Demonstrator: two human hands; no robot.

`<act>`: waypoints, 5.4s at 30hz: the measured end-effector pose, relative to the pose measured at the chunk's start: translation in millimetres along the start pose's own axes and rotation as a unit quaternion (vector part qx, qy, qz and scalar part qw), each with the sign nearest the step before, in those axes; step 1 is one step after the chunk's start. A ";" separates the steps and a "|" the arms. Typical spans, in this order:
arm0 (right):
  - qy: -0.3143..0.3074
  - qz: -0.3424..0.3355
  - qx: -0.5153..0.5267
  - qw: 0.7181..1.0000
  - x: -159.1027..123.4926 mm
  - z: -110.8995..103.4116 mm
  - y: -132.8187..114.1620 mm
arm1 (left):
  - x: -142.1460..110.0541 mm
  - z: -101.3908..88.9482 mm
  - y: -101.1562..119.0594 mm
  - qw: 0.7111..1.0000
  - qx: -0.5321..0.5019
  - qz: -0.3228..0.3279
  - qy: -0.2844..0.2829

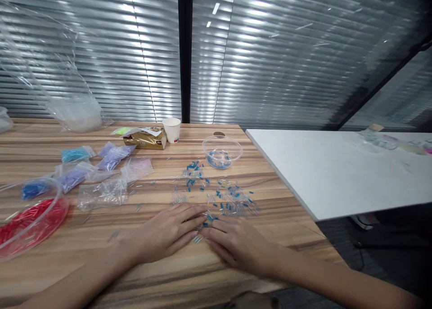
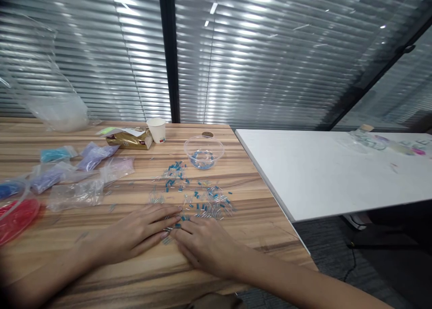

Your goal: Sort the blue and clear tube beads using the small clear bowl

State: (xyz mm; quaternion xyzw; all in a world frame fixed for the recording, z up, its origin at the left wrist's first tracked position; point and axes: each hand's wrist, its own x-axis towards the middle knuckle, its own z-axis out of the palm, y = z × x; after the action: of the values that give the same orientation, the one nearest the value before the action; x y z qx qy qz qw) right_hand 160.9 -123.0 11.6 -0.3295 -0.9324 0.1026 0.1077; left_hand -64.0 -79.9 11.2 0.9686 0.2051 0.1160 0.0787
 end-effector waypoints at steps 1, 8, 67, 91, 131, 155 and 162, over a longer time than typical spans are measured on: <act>-0.003 -0.001 -0.001 1.000 -0.1 -0.4 0.1 | -0.1 0.1 0.1 1.000 -0.001 0.000 0.001; -0.016 -0.001 -0.003 1.000 0.4 -0.1 0.2 | -1.1 1.1 -0.2 1.000 -0.014 -0.002 0.008; 0.024 -0.013 0.008 1.000 -0.4 8.3 4.7 | 0.1 4.5 -3.2 1.000 0.008 -0.001 -0.024; 0.026 -0.014 0.014 0.999 -1.7 9.3 4.4 | 1.1 0.2 -0.9 0.999 -0.004 -0.012 -0.030; 0.050 -0.023 0.006 0.998 -1.5 11.3 5.5 | 1.8 -0.4 0.4 0.999 -0.009 -0.017 -0.031; 0.049 -0.021 -0.001 0.999 -1.9 11.8 5.3 | 1.3 0.1 0.1 0.999 0.005 -0.020 -0.043; 0.058 -0.024 -0.003 0.998 -1.2 10.4 5.3 | 1.7 -0.9 1.1 0.999 -0.002 -0.019 -0.045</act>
State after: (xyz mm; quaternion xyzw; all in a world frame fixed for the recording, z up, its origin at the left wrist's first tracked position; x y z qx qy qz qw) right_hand 162.2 -121.0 0.2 -0.3127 -0.9325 0.0783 0.1630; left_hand -62.3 -80.1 12.6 0.9686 0.2199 0.0713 0.0916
